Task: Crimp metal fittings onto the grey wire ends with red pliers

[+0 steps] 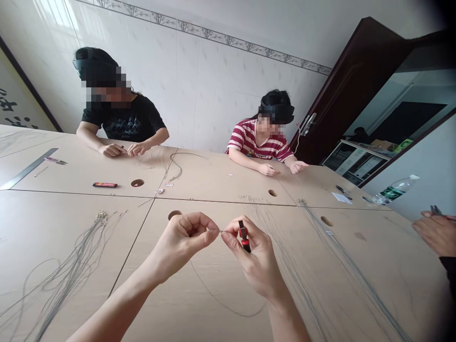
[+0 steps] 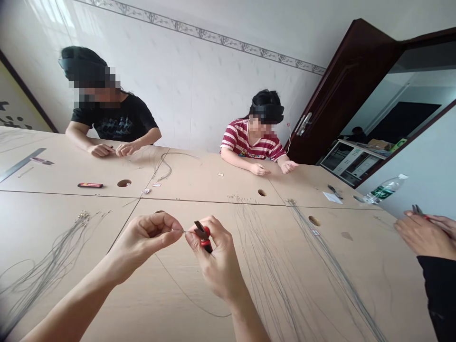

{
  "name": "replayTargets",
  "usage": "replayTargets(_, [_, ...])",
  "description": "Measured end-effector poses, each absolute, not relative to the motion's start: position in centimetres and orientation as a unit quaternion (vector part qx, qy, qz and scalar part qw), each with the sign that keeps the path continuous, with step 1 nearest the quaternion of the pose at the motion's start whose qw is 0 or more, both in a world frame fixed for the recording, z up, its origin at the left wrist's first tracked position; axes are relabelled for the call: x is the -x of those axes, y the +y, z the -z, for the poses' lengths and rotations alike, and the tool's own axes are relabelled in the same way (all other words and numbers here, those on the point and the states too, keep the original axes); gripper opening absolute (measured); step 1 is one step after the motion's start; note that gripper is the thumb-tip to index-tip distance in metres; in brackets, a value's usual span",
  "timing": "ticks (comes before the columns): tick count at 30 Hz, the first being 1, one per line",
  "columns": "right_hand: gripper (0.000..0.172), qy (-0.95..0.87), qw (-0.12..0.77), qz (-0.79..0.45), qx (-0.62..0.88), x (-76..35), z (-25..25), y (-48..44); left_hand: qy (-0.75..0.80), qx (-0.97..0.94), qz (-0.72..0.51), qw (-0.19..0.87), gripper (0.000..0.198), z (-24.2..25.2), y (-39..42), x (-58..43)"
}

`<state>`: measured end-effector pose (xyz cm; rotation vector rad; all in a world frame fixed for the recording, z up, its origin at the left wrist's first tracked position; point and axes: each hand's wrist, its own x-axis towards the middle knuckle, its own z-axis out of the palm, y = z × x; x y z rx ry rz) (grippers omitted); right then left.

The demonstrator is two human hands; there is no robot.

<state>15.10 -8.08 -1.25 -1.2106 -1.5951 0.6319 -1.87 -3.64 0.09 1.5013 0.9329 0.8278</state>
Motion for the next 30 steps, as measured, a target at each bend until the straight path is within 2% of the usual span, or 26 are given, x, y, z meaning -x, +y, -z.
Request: replayTargets(30, [0.021, -0.654, 0.483, -0.278, 0.511, -15.0, 1.43, -8.07, 0.406, -0.642, -0.342, 0.553, 0.025, 0.28, -3.69, 2.27])
